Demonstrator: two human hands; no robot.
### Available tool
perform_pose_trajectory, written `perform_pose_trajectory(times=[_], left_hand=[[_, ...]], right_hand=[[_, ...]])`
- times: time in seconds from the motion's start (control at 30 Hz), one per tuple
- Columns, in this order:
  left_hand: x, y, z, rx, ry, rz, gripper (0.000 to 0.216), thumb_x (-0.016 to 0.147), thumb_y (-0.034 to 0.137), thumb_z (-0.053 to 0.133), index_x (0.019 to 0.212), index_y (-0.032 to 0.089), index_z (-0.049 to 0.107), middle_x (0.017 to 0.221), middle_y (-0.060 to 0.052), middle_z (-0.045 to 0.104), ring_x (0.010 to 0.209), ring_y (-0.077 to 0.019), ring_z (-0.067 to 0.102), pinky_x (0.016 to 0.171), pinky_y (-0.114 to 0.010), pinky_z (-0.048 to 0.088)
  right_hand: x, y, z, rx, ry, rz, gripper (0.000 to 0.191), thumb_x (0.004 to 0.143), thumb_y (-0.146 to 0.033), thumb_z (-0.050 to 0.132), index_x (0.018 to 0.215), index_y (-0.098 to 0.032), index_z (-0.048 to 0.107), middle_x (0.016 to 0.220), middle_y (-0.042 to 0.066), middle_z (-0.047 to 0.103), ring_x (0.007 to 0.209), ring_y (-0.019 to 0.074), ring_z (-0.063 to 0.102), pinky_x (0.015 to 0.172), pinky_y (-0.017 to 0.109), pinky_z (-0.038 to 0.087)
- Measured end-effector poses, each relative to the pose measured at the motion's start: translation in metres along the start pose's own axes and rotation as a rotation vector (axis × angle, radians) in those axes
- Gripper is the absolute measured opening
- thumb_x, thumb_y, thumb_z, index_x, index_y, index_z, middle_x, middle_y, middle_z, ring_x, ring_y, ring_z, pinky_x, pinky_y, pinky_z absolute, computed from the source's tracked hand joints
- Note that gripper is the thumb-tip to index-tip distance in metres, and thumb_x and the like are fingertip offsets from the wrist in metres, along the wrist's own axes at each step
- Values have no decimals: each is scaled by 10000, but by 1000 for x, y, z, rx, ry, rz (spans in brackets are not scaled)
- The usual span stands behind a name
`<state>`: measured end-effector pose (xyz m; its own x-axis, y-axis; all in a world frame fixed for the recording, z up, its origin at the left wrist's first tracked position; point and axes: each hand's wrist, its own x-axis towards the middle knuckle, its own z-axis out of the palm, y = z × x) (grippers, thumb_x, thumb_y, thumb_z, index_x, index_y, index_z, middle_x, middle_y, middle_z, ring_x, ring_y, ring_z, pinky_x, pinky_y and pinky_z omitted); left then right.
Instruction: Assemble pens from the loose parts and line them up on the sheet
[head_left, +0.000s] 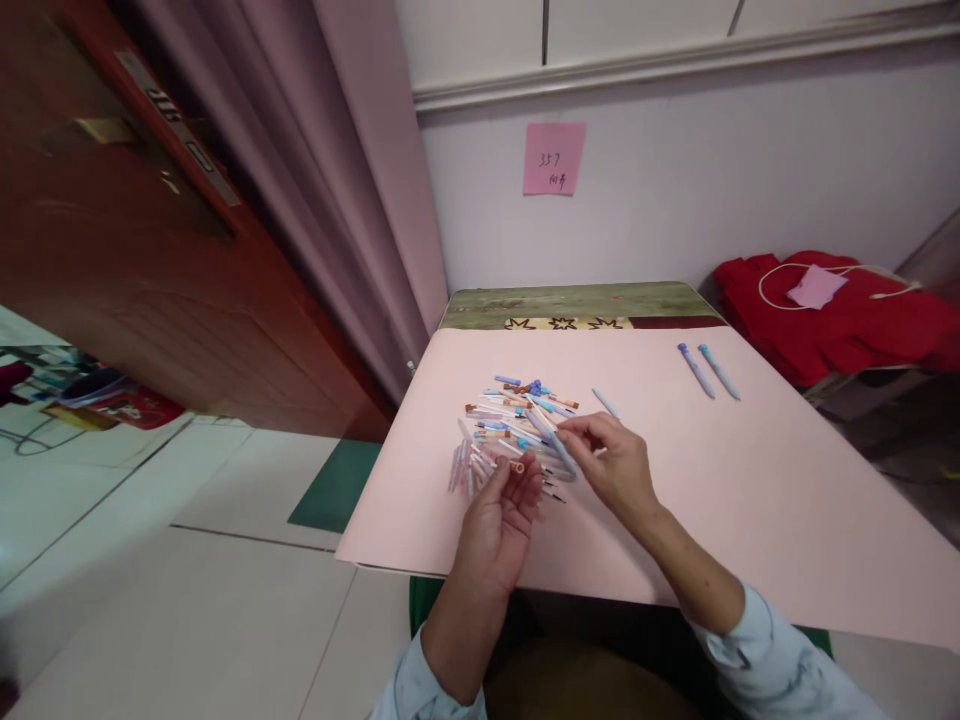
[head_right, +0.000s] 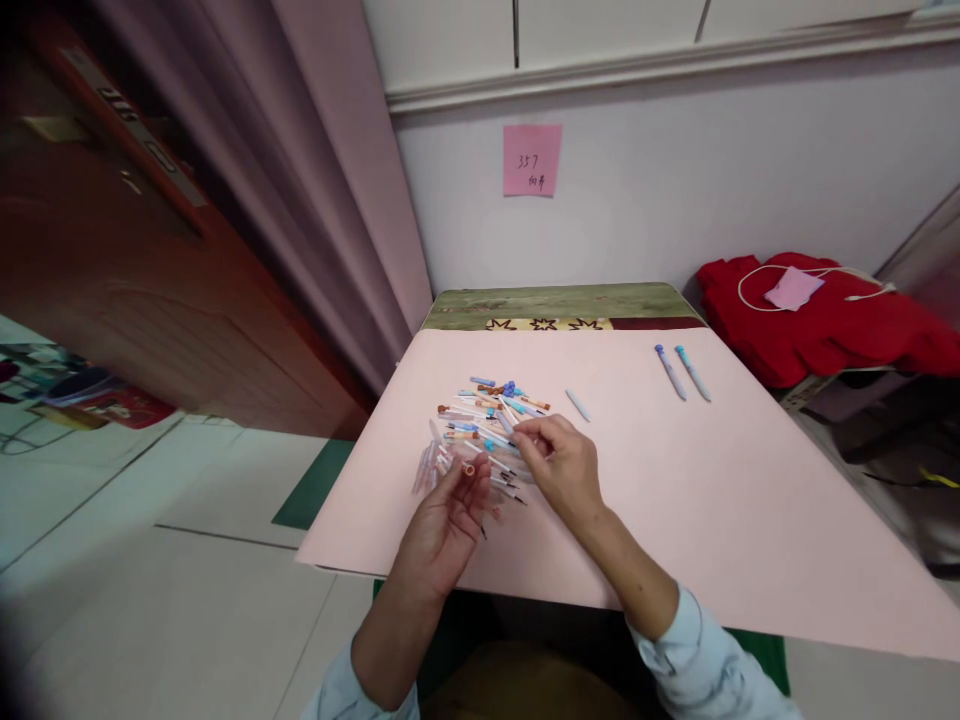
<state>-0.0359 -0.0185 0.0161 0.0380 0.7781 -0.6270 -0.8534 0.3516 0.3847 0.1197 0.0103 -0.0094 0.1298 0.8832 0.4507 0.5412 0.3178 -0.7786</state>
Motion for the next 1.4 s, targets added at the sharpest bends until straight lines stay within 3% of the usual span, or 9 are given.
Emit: perform_pose_trajectory(times=[0.13, 0.3, 0.57, 0.73, 0.93, 1.1, 1.4], left_hand=[[2, 15, -6, -21, 25, 54, 116, 893, 54, 566, 972, 56, 651, 909, -156, 745, 751, -164, 732, 653, -213, 608], [4, 27, -13, -36, 58, 88, 114, 897, 38, 549, 958, 65, 642, 868, -136, 742, 683, -137, 715, 599, -187, 594], [8, 37, -18, -44, 56, 99, 130, 910, 53, 537, 977, 68, 647, 837, -101, 733, 642, -113, 692, 569, -171, 579], [11, 38, -21, -54, 37, 64, 137, 907, 51, 536, 976, 71, 653, 824, -94, 724, 625, -102, 676, 554, -157, 564], [12, 39, -21, -61, 42, 43, 125, 905, 52, 538, 955, 67, 651, 823, -98, 717, 607, -98, 662, 527, -156, 548], [12, 39, -19, -45, 31, 37, 126, 909, 55, 535, 951, 69, 652, 825, -94, 718, 594, -87, 651, 516, -149, 536], [14, 35, -20, -47, 22, 24, 110, 884, 56, 576, 959, 79, 653, 853, -102, 728, 609, -94, 659, 534, -158, 543]], right_hand=[[33, 22, 13, -268, -136, 43, 155, 861, -324, 620, 872, -240, 749, 845, 11, 695, 666, 132, 590, 650, 250, 426], [61, 19, 40, -565, -429, -30, 233, 920, -300, 516, 949, -282, 747, 992, 17, 703, 840, 159, 636, 693, 244, 415], [82, 22, 70, -906, -778, -208, 311, 951, -232, 424, 980, -178, 729, 1120, 125, 688, 895, 223, 674, 731, 284, 476], [90, 23, 77, -926, -850, -270, 358, 964, -234, 389, 1054, -118, 716, 1146, 204, 670, 956, 261, 671, 771, 329, 502], [96, 19, 83, -968, -878, -261, 346, 936, -219, 424, 987, -65, 730, 1024, 251, 697, 929, 282, 682, 787, 359, 508], [96, 23, 82, -962, -869, -283, 324, 924, -235, 455, 964, -72, 732, 1005, 231, 707, 929, 287, 682, 788, 354, 504], [91, 30, 59, -932, -807, -257, 349, 966, -278, 388, 1062, -165, 705, 1114, 148, 696, 982, 247, 674, 808, 314, 485]])
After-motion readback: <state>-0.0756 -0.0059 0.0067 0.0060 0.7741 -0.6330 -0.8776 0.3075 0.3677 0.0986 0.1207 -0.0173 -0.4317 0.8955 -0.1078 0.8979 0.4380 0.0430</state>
